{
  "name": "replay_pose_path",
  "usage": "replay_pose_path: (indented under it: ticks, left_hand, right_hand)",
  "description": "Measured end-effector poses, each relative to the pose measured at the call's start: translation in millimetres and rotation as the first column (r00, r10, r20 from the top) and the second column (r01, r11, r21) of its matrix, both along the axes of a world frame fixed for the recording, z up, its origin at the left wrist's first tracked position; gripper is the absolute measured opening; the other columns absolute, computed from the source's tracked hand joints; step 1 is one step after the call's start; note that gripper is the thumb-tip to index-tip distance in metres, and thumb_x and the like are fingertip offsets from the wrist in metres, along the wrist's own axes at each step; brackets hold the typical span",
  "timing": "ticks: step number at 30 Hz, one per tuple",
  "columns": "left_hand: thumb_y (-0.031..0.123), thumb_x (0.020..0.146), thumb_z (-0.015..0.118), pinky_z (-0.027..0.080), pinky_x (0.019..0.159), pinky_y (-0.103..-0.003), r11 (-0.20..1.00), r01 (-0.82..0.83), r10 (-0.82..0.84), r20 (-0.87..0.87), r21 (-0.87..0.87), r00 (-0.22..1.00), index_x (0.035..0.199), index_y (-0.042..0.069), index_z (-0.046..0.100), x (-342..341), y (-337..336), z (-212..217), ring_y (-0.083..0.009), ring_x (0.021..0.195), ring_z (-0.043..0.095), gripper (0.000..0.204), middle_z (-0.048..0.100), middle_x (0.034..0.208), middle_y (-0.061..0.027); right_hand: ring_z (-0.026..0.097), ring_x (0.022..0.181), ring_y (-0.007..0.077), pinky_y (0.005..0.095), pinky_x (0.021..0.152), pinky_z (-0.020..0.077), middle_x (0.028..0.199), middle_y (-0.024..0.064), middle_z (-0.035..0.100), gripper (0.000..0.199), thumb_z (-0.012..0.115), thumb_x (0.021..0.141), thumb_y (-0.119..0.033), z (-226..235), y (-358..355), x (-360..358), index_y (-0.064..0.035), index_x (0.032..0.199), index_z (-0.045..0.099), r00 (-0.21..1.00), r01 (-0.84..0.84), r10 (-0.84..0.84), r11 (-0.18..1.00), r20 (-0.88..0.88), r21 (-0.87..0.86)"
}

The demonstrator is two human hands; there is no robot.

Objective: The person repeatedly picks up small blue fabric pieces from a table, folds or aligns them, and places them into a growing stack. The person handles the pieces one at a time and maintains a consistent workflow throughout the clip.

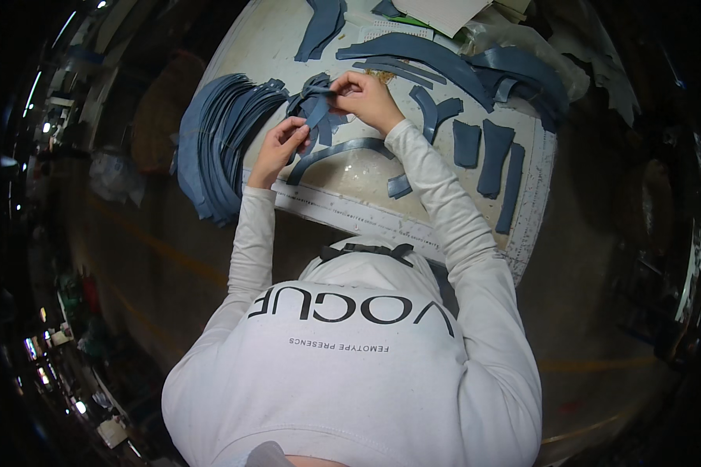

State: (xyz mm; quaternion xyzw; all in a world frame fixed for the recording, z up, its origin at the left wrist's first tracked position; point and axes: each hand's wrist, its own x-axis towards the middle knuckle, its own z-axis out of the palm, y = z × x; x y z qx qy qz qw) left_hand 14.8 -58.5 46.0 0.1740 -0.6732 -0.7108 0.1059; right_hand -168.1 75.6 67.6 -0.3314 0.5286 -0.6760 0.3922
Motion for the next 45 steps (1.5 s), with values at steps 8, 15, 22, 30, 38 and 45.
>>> replay_pose_path:
  ticks: [8, 15, 22, 30, 38, 45]
  left_hand:
    - [0.018, 0.081, 0.067, 0.048, 0.062, -0.028, 0.649, 0.115, 0.103, 0.236, -0.752, 0.966, 0.1, 0.015, 0.07, -21.6, 1.4, -57.0, -0.0162, 0.065, 0.063, 0.019, 0.067, 0.073, -0.0084]
    - [0.019, 0.077, 0.069, 0.049, 0.065, -0.036, 0.357, 0.066, 0.077, 0.1, -0.932, 0.992, 0.088, 0.013, 0.071, -29.6, 12.3, -70.1, -0.0262, 0.066, 0.062, 0.013, 0.065, 0.074, -0.0071]
    - [0.018, 0.07, 0.073, 0.047, 0.063, -0.032, 0.656, 0.154, 0.059, 0.253, -0.739, 0.966, 0.08, 0.007, 0.068, -45.3, 22.3, -75.7, -0.0225, 0.067, 0.061, 0.016, 0.061, 0.074, -0.0089]
    - [0.016, 0.067, 0.076, 0.048, 0.061, -0.03, 0.702, 0.263, -0.051, 0.322, -0.662, 0.945, 0.081, 0.003, 0.066, -47.6, 25.8, -74.1, -0.019, 0.064, 0.061, 0.022, 0.063, 0.071, -0.0083]
    - [0.013, 0.068, 0.078, 0.046, 0.062, -0.024, 0.688, 0.317, -0.081, 0.365, -0.653, 0.927, 0.084, 0.003, 0.066, -45.4, 36.3, -71.5, -0.0121, 0.068, 0.061, 0.022, 0.065, 0.075, -0.0049]
    - [0.013, 0.083, 0.068, 0.04, 0.062, -0.016, 0.984, 0.173, -0.179, 0.238, 0.049, 0.955, 0.089, 0.004, 0.066, -42.1, 52.4, -43.6, -0.0027, 0.071, 0.055, 0.011, 0.063, 0.08, 0.0041]
  right_hand:
    - [0.067, 0.071, 0.0198, 0.0298, 0.067, 0.0523, 0.078, 0.0112, 0.069, 0.025, 0.075, 0.071, -0.025, -84.5, 28.1, -14.8, -0.003, 0.081, 0.069, 0.856, 0.285, 0.08, 0.751, -0.511, 0.596]
    - [0.066, 0.08, 0.0272, 0.0355, 0.077, 0.0516, 0.085, 0.0123, 0.069, 0.027, 0.075, 0.067, -0.027, -96.9, 30.3, -9.0, -0.0064, 0.084, 0.07, 0.757, 0.394, 0.153, 0.67, -0.636, 0.63]
    - [0.062, 0.093, 0.0305, 0.0387, 0.08, 0.0509, 0.086, 0.0129, 0.064, 0.032, 0.074, 0.07, -0.025, -85.3, 35.8, 2.7, -0.0098, 0.097, 0.064, 0.572, 0.635, -0.031, 0.649, -0.82, 0.419]
    - [0.063, 0.063, 0.0208, 0.0312, 0.061, 0.0494, 0.069, 0.008, 0.065, 0.018, 0.069, 0.076, -0.023, -77.5, 89.6, 28.2, -0.0059, 0.081, 0.068, 0.811, 0.468, -0.213, 0.795, -0.544, 0.386]
    - [0.052, 0.061, 0.0052, 0.0194, 0.054, 0.0424, 0.072, -0.0028, 0.059, 0.016, 0.058, 0.087, -0.018, -89.0, 107.4, 72.6, -0.0063, 0.093, 0.068, 0.996, 0.088, -0.09, 0.87, -0.019, 0.485]
    - [0.053, 0.076, 0.0047, 0.021, 0.068, 0.0412, 0.085, -0.0044, 0.059, 0.021, 0.06, 0.089, -0.029, -82.0, 87.9, 63.7, -0.0106, 0.098, 0.064, 0.805, 0.14, -0.299, 0.935, 0.513, 0.324]
